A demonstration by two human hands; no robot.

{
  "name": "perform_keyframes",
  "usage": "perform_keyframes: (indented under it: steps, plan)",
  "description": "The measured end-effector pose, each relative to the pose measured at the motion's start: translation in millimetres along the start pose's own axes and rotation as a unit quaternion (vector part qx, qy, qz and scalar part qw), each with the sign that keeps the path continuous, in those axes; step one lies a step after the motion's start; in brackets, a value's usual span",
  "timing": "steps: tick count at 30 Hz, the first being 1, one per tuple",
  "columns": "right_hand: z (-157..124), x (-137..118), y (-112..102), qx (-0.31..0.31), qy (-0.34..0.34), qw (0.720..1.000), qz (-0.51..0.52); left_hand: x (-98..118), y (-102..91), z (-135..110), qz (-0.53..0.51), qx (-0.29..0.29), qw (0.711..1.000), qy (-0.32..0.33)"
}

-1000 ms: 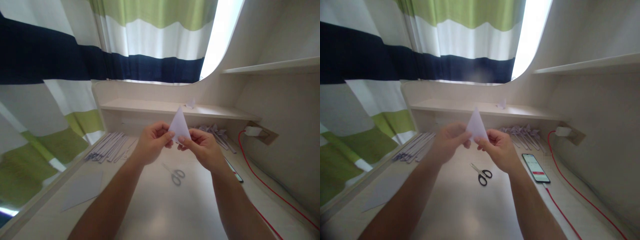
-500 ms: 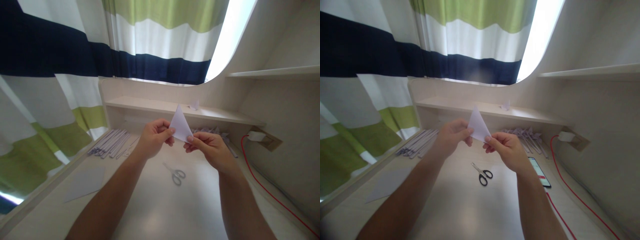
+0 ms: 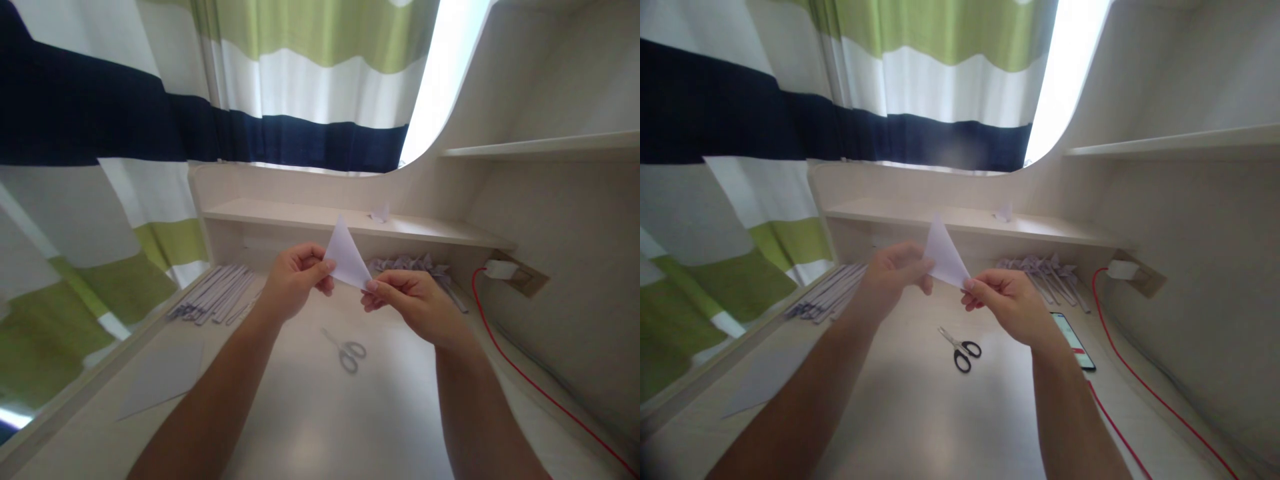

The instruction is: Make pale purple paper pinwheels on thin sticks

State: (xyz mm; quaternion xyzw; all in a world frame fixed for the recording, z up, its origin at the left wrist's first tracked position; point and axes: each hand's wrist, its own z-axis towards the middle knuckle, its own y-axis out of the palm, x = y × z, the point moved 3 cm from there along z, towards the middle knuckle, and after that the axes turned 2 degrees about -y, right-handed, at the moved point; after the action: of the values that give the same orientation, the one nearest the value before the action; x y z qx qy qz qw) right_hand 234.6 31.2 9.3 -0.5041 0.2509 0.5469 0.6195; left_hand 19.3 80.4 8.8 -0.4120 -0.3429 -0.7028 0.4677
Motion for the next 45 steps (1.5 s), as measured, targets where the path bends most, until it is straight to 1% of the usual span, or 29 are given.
perform_keyframes:
  steps: [2,7,12,15,17,20,28,32,35,39,42,45]
  plan:
    - [-1.0,1.1,-0.8,0.001,0.006,1.000,-0.006,0.4,0.4,-1.0,0.006,-0.005,1.000,-0.002]
    - [-2.2,3.9,-4.4,0.036,-0.005,0.999,0.003,2.0,3.2,-3.6,0.011,-0.028,1.000,-0.005]
    - [-2.3,3.4,-5.4,0.038,-0.026,0.999,-0.007,0.4,6.3,-3.8,-0.001,-0.035,0.999,-0.007]
    - [-1.8,4.0,-4.8,0.042,-0.017,0.999,-0.007,-1.3,7.8,-3.6,-0.003,-0.038,0.999,-0.011]
    - [-1.3,4.6,-3.6,0.041,-0.013,0.999,-0.004,-2.5,9.0,-3.8,-0.003,-0.050,0.999,-0.014]
    - [-1.7,3.6,-2.3,0.041,-0.026,0.999,0.000,-3.5,10.2,-4.3,-0.002,-0.068,0.998,-0.018]
    - [-4.0,-4.4,-1.9,0.036,-0.034,0.999,-0.019,-5.6,10.5,-3.8,-0.009,-0.085,0.996,-0.029]
    - [-4.5,-8.6,-3.0,0.077,-0.062,0.994,-0.048,-9.0,11.8,-3.2,-0.013,-0.102,0.994,-0.033]
    - [-6.5,-10.6,-2.0,0.095,-0.070,0.992,-0.052,-7.1,12.4,-3.5,-0.017,-0.100,0.995,-0.023]
    - [-7.0,-10.6,0.1,0.085,-0.050,0.995,-0.030,-0.3,15.2,-5.0,-0.006,-0.108,0.994,-0.009]
    - [-6.4,-11.4,-1.2,0.085,-0.064,0.994,-0.034,3.3,17.7,-6.8,0.013,-0.131,0.991,-0.010]
    - [-6.3,-10.8,-1.9,0.064,-0.066,0.995,-0.023,5.5,16.3,-9.5,0.040,-0.128,0.991,-0.002]
